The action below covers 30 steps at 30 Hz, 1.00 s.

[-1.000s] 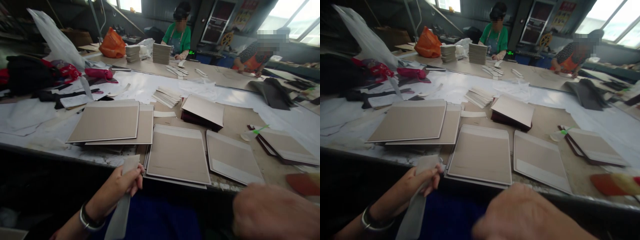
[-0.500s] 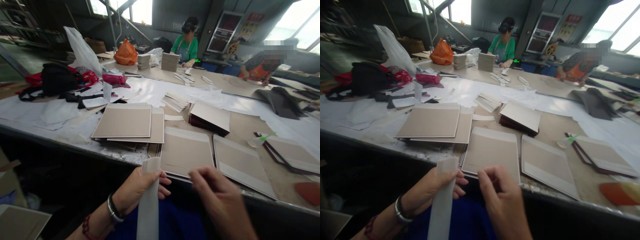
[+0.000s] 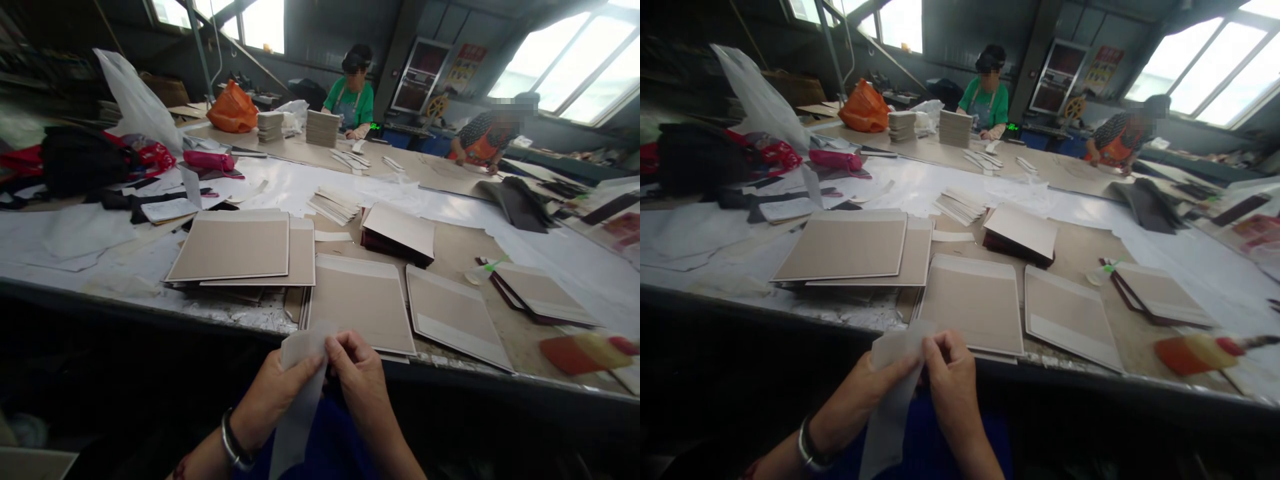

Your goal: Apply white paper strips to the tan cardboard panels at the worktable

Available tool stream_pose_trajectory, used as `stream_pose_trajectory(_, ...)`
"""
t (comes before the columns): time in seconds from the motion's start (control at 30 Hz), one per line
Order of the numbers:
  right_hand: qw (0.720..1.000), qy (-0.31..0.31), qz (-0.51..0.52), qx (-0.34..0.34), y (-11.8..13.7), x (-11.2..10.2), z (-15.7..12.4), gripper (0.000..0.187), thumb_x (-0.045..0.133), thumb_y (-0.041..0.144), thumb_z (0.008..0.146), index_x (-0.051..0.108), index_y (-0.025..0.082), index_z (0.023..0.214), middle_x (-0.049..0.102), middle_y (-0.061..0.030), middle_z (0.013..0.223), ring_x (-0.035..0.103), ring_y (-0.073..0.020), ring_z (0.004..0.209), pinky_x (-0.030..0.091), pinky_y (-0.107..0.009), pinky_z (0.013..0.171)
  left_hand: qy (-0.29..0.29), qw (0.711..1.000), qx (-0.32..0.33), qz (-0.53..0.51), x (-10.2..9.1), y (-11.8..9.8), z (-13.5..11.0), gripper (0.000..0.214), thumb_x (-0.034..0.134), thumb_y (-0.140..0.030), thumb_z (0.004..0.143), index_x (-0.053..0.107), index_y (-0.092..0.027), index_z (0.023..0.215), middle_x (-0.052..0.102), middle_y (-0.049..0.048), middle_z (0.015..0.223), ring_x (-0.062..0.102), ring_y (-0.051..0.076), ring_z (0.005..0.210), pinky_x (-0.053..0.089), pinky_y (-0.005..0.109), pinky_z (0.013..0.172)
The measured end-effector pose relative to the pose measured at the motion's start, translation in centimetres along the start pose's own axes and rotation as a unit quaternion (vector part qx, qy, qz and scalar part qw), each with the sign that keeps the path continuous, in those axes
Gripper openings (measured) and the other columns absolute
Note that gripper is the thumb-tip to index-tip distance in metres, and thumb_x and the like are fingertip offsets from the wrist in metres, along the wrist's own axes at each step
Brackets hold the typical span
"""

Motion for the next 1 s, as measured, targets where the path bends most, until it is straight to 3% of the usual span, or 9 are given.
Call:
stream_pose_trajectory(0.07, 0.999, -0.029, 0.010, -0.006, -0.4, -0.3, -0.1, 0.031, 0.055, 0.044, 0.077, 0.049, 0.017, 0.064, 0.043, 0.0050, 0.055, 0.041, -0.0090, 0.052, 0.036, -0.020, 0.050, 0.009, 0.999, 0.019, 0.034, 0.2, 0.2, -0.1, 0.040, 0.057, -0.048, 0.073, 0.062, -0.012, 0.089, 0.065, 0.0042, 0.071, 0.057, 0.014, 0.061, 0.046, 0.023, 0.056)
stream_pose_trajectory(0.17, 1.000, -0.008, 0.024, 0.016, -1.8, 0.0, -1.0, 0.031, 0.055, 0.046, 0.077, 0.052, 0.017, 0.068, 0.049, 0.0021, 0.063, 0.045, -0.0114, 0.062, 0.040, -0.021, 0.058, 0.005, 0.993, 0.073, 0.094, 0.7, 1.0, -0.3, 0.032, 0.052, -0.044, 0.079, 0.061, -0.015, 0.086, 0.065, 0.0025, 0.078, 0.057, 0.014, 0.072, 0.045, 0.020, 0.066)
stream_pose_trajectory(0.37, 0.992, -0.054, 0.045, 0.102, -3.2, -3.4, -1.4, 0.035, 0.053, 0.053, 0.076, 0.049, 0.019, 0.079, 0.052, 0.0007, 0.064, 0.049, -0.0130, 0.056, 0.041, -0.024, 0.053, 0.070, 0.951, 0.187, 0.237, 2.4, 3.5, -1.0, 0.033, 0.046, -0.038, 0.083, 0.057, -0.016, 0.061, 0.057, -0.0022, 0.056, 0.050, 0.008, 0.051, 0.037, 0.016, 0.049)
stream_pose_trajectory(0.43, 0.992, -0.009, 0.025, 0.125, -2.3, -4.5, 0.1, 0.034, 0.052, 0.053, 0.076, 0.045, 0.020, 0.073, 0.044, 0.0048, 0.055, 0.040, -0.0096, 0.045, 0.034, -0.022, 0.044, 0.061, 0.931, 0.228, 0.278, 1.8, 3.4, -1.1, 0.027, 0.045, -0.034, 0.084, 0.060, -0.017, 0.068, 0.061, -0.0012, 0.060, 0.054, 0.009, 0.053, 0.039, 0.016, 0.050)
stream_pose_trajectory(0.5, 0.989, 0.054, -0.092, 0.100, -0.7, -5.0, 2.1, 0.034, 0.052, 0.049, 0.077, 0.042, 0.019, 0.065, 0.038, 0.0065, 0.052, 0.033, -0.0077, 0.043, 0.028, -0.020, 0.042, 0.040, 0.909, 0.271, 0.315, 0.8, 2.7, -1.1, 0.023, 0.044, -0.029, 0.084, 0.062, -0.017, 0.077, 0.063, 0.0010, 0.065, 0.058, 0.011, 0.058, 0.042, 0.019, 0.055)
stream_pose_trajectory(0.63, 0.918, 0.172, -0.358, 0.002, 1.9, -4.2, 5.4, 0.029, 0.048, 0.037, 0.080, 0.044, 0.017, 0.059, 0.041, 0.0044, 0.057, 0.038, -0.0096, 0.056, 0.028, -0.021, 0.052, 0.007, 0.861, 0.344, 0.375, -1.1, 1.2, -0.4, 0.023, 0.046, -0.023, 0.083, 0.063, -0.016, 0.097, 0.063, 0.0053, 0.069, 0.056, 0.016, 0.064, 0.046, 0.027, 0.060)
stream_pose_trajectory(0.83, 0.830, 0.295, -0.473, 0.006, 1.8, -1.6, 7.9, 0.028, 0.047, 0.030, 0.082, 0.045, 0.017, 0.058, 0.043, 0.0040, 0.057, 0.040, -0.0093, 0.055, 0.026, -0.022, 0.054, -0.072, 0.743, 0.471, 0.470, -1.6, -0.7, -0.3, 0.021, 0.049, -0.012, 0.083, 0.061, -0.014, 0.100, 0.060, 0.0116, 0.098, 0.054, 0.020, 0.094, 0.050, 0.032, 0.078)
stream_pose_trajectory(0.9, 0.815, 0.304, -0.493, 0.011, 1.6, -1.2, 8.4, 0.028, 0.048, 0.029, 0.082, 0.047, 0.017, 0.058, 0.044, 0.0035, 0.057, 0.040, -0.0094, 0.055, 0.026, -0.022, 0.054, -0.072, 0.725, 0.487, 0.481, -1.6, -0.8, -0.2, 0.020, 0.049, -0.011, 0.083, 0.060, -0.013, 0.099, 0.059, 0.0126, 0.104, 0.051, 0.021, 0.103, 0.049, 0.034, 0.085)
stream_pose_trajectory(1.0, 0.801, 0.304, -0.515, 0.005, 1.5, -0.9, 8.8, 0.027, 0.047, 0.029, 0.083, 0.049, 0.016, 0.059, 0.046, 0.0030, 0.057, 0.039, -0.0096, 0.055, 0.026, -0.022, 0.053, -0.069, 0.735, 0.474, 0.481, -1.7, -0.5, 0.2, 0.019, 0.048, -0.011, 0.084, 0.060, -0.012, 0.098, 0.057, 0.0139, 0.110, 0.047, 0.022, 0.111, 0.047, 0.035, 0.090)
Point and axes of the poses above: each hand's wrist, its own z-axis towards the middle knuckle, its own x-axis out of the palm, y = z × x, the point moved 6 cm from there along z, towards the middle knuckle
